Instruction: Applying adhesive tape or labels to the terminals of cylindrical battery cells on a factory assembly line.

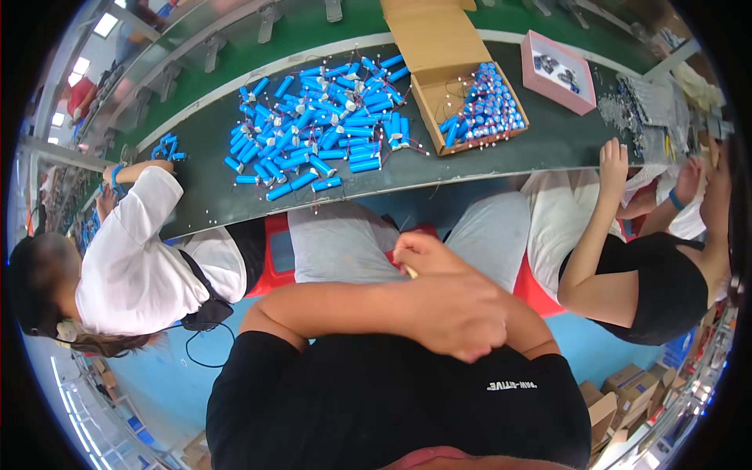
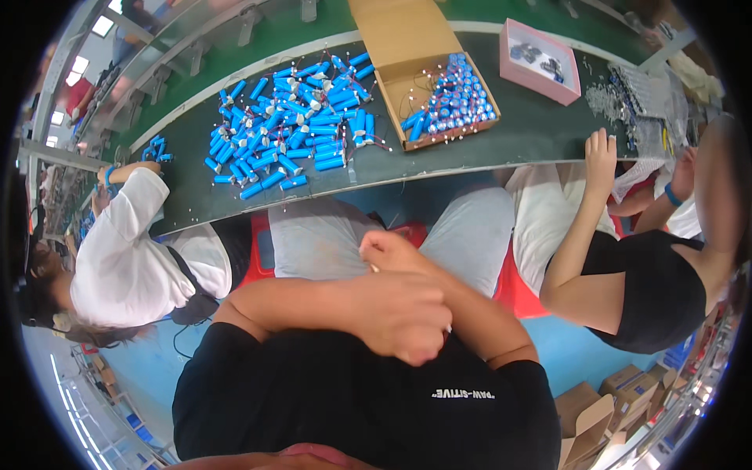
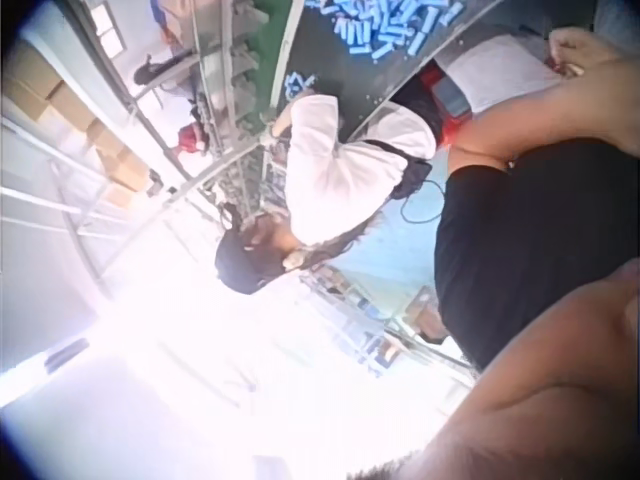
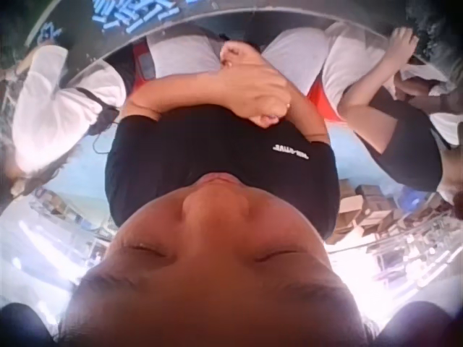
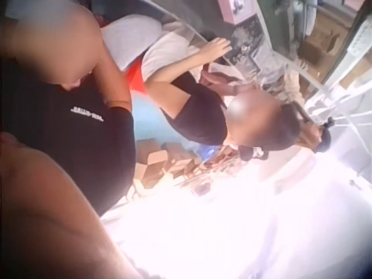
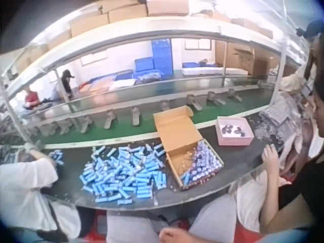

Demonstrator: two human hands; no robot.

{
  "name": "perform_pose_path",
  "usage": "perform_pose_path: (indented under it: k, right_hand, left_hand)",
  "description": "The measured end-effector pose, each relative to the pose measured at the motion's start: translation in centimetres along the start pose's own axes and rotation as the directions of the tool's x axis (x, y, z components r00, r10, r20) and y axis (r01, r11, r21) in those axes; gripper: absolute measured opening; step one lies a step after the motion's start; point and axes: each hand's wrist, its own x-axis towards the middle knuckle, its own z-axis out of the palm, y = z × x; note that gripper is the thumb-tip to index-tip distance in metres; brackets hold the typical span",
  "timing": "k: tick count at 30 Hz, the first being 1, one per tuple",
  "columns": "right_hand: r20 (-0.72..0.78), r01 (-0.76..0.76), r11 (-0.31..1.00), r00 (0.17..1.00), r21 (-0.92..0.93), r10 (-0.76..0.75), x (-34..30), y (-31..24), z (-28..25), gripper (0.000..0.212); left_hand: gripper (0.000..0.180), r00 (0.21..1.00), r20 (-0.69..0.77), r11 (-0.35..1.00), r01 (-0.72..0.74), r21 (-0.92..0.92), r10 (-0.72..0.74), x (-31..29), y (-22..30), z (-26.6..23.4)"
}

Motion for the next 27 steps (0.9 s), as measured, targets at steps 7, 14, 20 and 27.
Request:
perform_pose_path:
  k: [7, 14, 20, 27]
  right_hand:
    - [-0.38, 0.327, 0.944, 0.869, -0.041, -0.317, -2.6, -3.3, 0.8, 0.01]
    - [-0.298, 0.356, 0.92, 0.907, 0.165, -0.297, -4.0, -4.3, -2.6, 0.019]
    - [-0.307, 0.378, 0.914, 0.896, 0.145, -0.321, -4.3, -4.3, -2.5, 0.019]
    - [-0.315, 0.389, 0.908, 0.891, 0.155, -0.328, -4.9, -3.9, -2.9, 0.015]
  left_hand:
    - [0.049, 0.849, -0.45, 0.959, 0.27, -0.083, -0.278, -3.2, -3.7, -4.6]
    - [0.056, 0.76, -0.577, 0.954, 0.262, -0.149, -0.299, -6.5, -4.8, -5.6]
    - [0.06, 0.574, -0.705, 0.76, 0.646, 0.078, -0.416, -7.7, -5.1, -7.3]
    - [0.029, 0.291, -0.903, 0.268, 0.94, 0.209, -0.317, -12.0, -7.4, -14.8]
